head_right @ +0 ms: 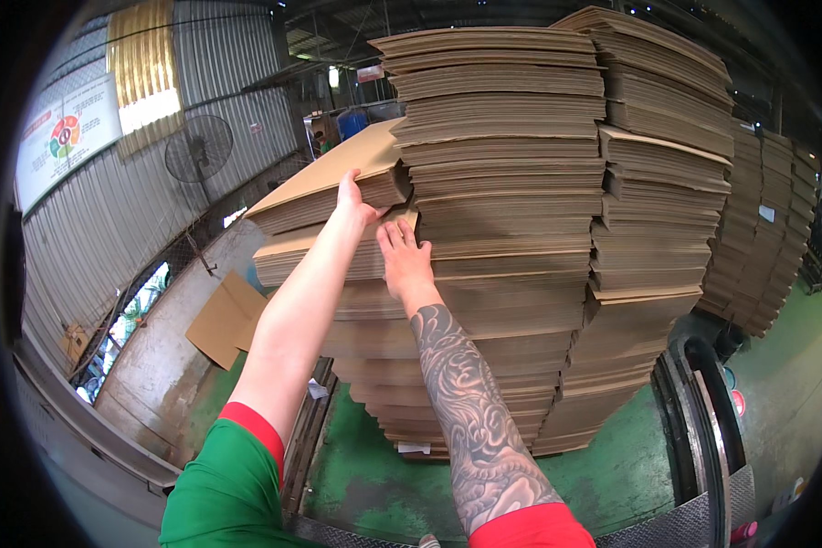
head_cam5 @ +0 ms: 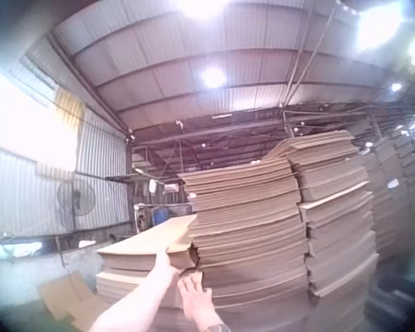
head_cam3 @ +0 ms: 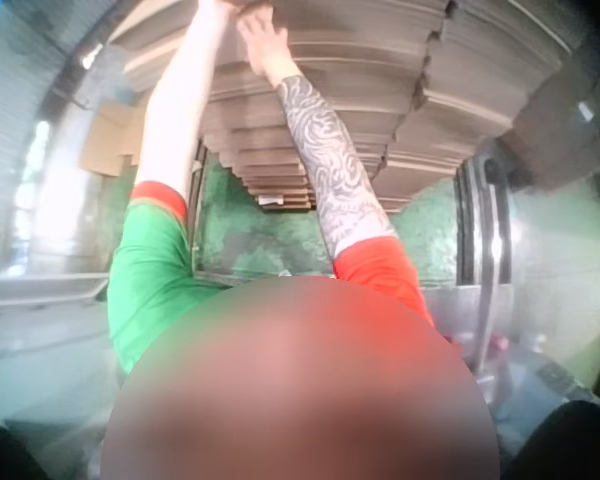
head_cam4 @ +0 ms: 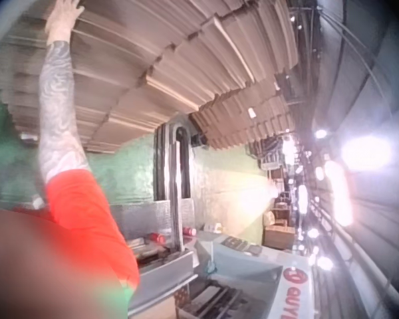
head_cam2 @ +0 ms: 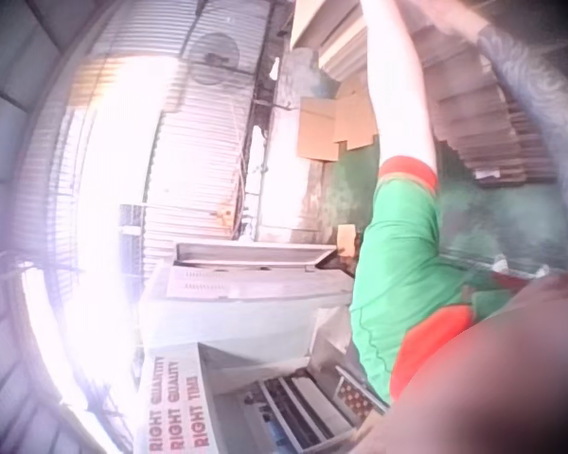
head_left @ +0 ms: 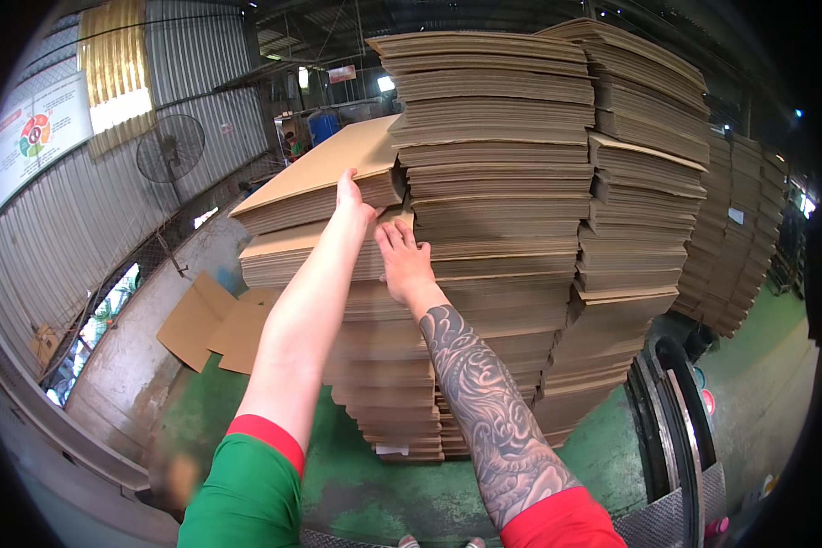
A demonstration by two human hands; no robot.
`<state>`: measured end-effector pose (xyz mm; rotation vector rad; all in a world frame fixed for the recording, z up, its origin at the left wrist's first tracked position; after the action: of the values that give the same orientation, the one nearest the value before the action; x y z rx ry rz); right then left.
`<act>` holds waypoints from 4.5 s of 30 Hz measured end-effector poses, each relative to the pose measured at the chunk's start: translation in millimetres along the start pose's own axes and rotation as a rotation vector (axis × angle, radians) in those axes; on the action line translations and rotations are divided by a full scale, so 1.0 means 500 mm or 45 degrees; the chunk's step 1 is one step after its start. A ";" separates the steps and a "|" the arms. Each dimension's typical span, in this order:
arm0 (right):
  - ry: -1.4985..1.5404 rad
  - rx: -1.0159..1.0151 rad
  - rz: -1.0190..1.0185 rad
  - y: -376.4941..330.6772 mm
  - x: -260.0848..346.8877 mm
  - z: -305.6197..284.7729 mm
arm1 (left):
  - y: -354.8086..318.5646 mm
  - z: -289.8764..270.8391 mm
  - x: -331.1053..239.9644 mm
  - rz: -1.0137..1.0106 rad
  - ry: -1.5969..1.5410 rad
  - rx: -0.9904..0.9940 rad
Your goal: The person repeatedly picks up flat cardboard sheets from a stack, places them on a conveyor-fed machine, and pushes them through the rollers. They also wipe the machine's metal surface with a cloth between cycles.
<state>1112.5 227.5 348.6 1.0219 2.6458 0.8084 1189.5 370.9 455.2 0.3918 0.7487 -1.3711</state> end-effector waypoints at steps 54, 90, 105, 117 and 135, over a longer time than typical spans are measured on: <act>-0.020 -0.108 -0.049 0.041 0.007 -0.008 | -0.877 -0.216 -0.043 0.245 0.029 -0.203; 1.745 0.192 0.722 -0.035 0.196 -0.045 | -1.516 -0.820 0.610 0.303 -0.018 -0.308; 1.436 -0.274 0.247 -0.106 0.407 -0.202 | -1.202 -1.060 0.766 0.344 -0.914 -0.617; 1.137 -0.313 0.093 -0.162 0.592 -0.371 | -1.126 -1.010 0.875 0.368 -1.240 -0.354; 2.932 0.238 -0.355 -0.273 0.587 -0.429 | -1.679 -1.052 0.824 1.677 -0.775 -0.818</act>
<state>740.4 249.5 456.3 -1.5489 3.8195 2.6410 254.8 258.1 -58.8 -0.0933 0.2389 0.0564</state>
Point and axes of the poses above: each hand's wrist, its own y-axis towards the middle knuckle, its own z-axis out of the palm, x = y × z, the point moved 1 cm from there along y, towards the middle knuckle, and after that the axes turned 9 degrees about -z, right-handed, at the moved point
